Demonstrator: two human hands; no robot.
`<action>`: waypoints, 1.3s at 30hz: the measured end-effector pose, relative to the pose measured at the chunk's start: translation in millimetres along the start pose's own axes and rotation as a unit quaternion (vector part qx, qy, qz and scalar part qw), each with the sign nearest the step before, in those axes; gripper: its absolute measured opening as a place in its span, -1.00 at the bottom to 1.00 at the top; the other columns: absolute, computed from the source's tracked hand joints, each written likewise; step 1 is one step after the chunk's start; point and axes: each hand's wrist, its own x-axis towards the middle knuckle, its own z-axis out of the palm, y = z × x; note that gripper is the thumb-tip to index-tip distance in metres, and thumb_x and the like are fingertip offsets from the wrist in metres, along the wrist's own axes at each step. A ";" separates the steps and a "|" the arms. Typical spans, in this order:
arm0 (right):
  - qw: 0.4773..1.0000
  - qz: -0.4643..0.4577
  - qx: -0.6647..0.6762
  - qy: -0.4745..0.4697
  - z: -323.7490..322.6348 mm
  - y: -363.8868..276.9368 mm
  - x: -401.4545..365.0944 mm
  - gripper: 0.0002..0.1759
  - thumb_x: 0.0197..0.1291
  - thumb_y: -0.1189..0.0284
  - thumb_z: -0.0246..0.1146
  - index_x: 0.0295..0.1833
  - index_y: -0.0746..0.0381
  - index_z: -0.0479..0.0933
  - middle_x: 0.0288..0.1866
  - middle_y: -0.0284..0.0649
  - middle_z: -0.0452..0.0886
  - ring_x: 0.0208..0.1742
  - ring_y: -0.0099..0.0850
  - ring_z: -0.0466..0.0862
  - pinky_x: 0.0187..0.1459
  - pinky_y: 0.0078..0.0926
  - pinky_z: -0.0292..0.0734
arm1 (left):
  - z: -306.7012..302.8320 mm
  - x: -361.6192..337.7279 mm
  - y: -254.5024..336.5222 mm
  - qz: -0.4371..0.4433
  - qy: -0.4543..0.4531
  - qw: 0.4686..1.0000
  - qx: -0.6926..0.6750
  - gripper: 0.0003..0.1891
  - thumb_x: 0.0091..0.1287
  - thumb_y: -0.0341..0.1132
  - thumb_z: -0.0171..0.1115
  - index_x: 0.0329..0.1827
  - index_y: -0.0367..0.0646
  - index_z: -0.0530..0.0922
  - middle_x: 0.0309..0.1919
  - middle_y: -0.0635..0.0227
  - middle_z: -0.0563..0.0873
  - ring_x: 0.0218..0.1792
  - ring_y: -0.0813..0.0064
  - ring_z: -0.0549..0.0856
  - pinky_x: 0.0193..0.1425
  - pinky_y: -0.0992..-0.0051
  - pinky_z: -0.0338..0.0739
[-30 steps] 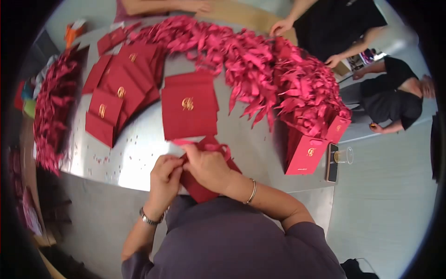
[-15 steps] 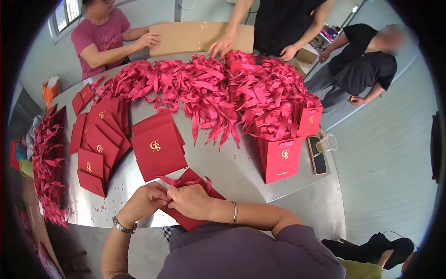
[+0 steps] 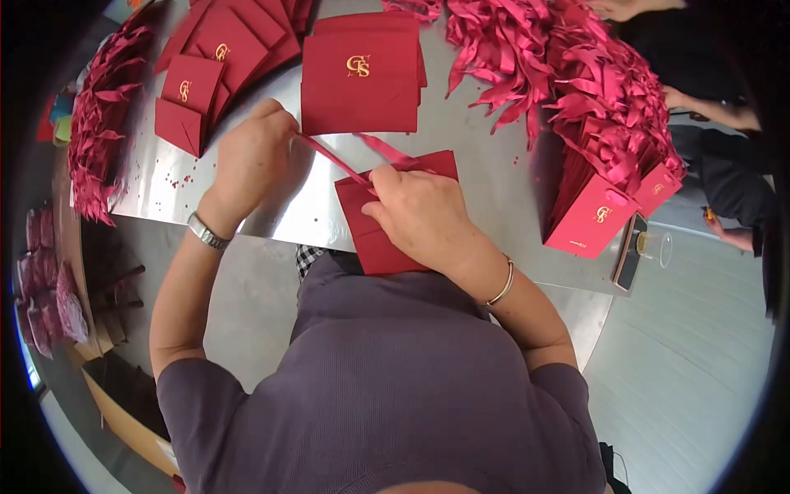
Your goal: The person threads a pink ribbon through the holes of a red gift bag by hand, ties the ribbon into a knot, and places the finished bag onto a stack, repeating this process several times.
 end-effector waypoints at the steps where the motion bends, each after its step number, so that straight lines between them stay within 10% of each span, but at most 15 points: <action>1: 0.999 0.001 -0.039 -0.022 0.5 -2.3 -0.2 -0.66 0.07 0.34 0.37 -0.11 0.29 0.49 -0.41 -0.15 0.65 -0.32 -0.20 0.70 -0.33 -0.22 0.57 | 4.7 -2.3 1.4 -0.014 0.001 1.000 0.009 -0.89 0.21 -0.54 0.13 -0.29 -0.17 0.61 -0.25 0.22 0.62 -0.21 0.09 0.66 -0.19 0.29 0.55; 5: 0.989 -0.097 -0.042 0.099 -9.1 -3.2 -11.1 -0.32 -0.08 0.47 0.46 0.23 0.30 0.43 0.20 -0.01 0.45 0.22 -0.06 0.45 0.25 -0.15 0.35 | 8.5 -1.9 9.7 -0.049 0.066 0.995 -0.050 -0.78 0.23 -0.51 0.09 -0.10 -0.18 0.62 -0.20 0.14 0.65 -0.23 0.02 0.67 -0.17 0.17 0.57; 8: 0.986 0.054 0.010 0.159 2.8 14.1 -48.9 -0.25 -0.08 0.38 0.47 0.27 0.32 0.38 0.26 0.00 0.40 0.28 -0.04 0.41 0.27 -0.12 0.31 | 9.9 4.4 24.9 -0.001 0.137 0.985 -0.106 -0.63 0.19 -0.58 0.09 0.08 -0.19 0.60 -0.20 0.07 0.67 -0.18 0.01 0.66 -0.14 0.20 0.58; 18: 0.991 0.102 0.002 0.089 18.1 27.2 -71.1 -0.23 0.04 0.21 0.43 0.32 0.35 0.38 0.36 0.02 0.38 0.36 0.01 0.36 0.34 -0.11 0.24 | 39.4 50.9 57.6 0.155 -0.151 0.976 -0.020 -0.89 0.23 -0.43 0.13 -0.24 -0.11 0.61 -0.28 0.22 0.67 -0.23 0.11 0.71 -0.23 0.22 0.61; 28: 0.992 0.097 -0.010 0.076 18.5 28.3 -71.4 -0.32 -0.01 0.21 0.44 0.22 0.31 0.50 0.33 -0.12 0.45 0.34 -0.17 0.42 0.30 -0.21 0.29 | 47.3 58.7 25.1 0.046 0.019 0.999 0.007 -0.90 0.27 -0.45 0.19 -0.17 -0.17 0.58 -0.23 0.19 0.67 -0.27 0.06 0.68 -0.26 0.23 0.56; 31: 0.992 0.089 -0.003 0.090 19.2 29.9 -70.7 -0.34 0.00 0.21 0.43 0.20 0.32 0.52 0.33 -0.10 0.46 0.34 -0.15 0.42 0.30 -0.19 0.28 | 28.1 46.1 29.4 0.010 0.200 0.977 -0.072 -0.77 0.24 -0.53 0.26 -0.04 -0.19 0.62 -0.24 0.26 0.71 -0.42 0.38 0.63 -0.32 0.44 0.53; 33: 0.992 0.091 -0.003 0.088 18.7 29.7 -70.7 -0.36 0.02 0.22 0.42 0.19 0.33 0.52 0.32 -0.08 0.46 0.34 -0.14 0.42 0.30 -0.17 0.27 | 16.2 14.8 35.9 -0.103 0.103 0.978 -0.147 -0.83 0.27 -0.42 0.22 -0.09 -0.21 0.60 -0.22 0.11 0.68 -0.28 0.05 0.67 -0.22 0.25 0.56; 39: 0.990 0.092 0.016 0.106 20.8 30.1 -73.1 -0.25 0.03 0.20 0.43 0.29 0.37 0.41 0.38 0.03 0.37 0.37 -0.07 0.37 0.33 -0.11 0.27 | 27.4 -38.2 68.0 -0.048 0.040 0.985 -0.160 -0.82 0.18 -0.43 0.33 -0.18 -0.25 0.63 -0.22 0.13 0.66 -0.22 0.08 0.65 -0.16 0.25 0.57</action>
